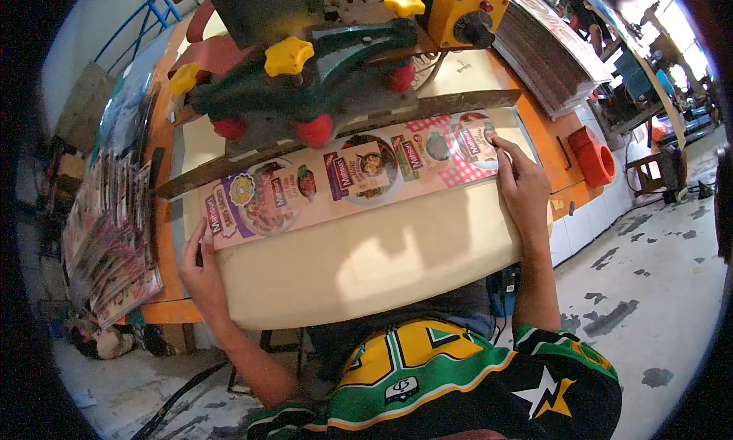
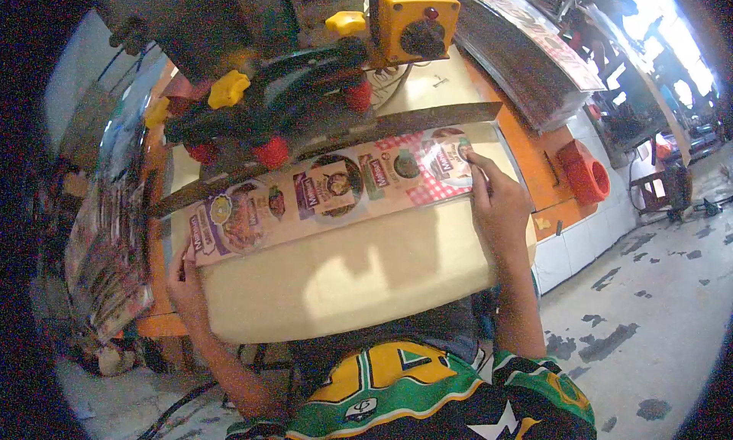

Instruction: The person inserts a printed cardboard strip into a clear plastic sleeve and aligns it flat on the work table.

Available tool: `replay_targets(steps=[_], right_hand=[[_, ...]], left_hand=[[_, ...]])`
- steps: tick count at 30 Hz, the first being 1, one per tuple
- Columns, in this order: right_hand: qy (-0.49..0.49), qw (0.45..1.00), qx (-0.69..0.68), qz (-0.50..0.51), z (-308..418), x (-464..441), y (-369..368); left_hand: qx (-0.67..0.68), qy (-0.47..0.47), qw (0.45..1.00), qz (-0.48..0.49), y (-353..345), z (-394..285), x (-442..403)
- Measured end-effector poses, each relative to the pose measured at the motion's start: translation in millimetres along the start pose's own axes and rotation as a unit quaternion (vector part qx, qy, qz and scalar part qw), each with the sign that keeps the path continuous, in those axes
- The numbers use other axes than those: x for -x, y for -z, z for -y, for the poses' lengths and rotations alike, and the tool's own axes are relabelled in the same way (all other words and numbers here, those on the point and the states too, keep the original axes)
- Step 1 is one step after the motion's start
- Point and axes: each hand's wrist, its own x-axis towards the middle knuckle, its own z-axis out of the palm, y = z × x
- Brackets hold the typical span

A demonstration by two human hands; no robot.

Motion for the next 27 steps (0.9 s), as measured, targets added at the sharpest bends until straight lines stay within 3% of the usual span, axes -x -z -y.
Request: replay_targets(steps=[18,27], right_hand=[[-0.015,1.000,0.007,0.024,-3.0,-2.3,3.3],[0.022,1.000,-0.019,-0.005,-8.6,1.0,-0.2]], left_hand=[[0.001,0.006,1.000,0.009,2.3,-14.3,-0.3],[-0.006,-0.014,1.000,0.006,1.8,-8.8,-0.2]])
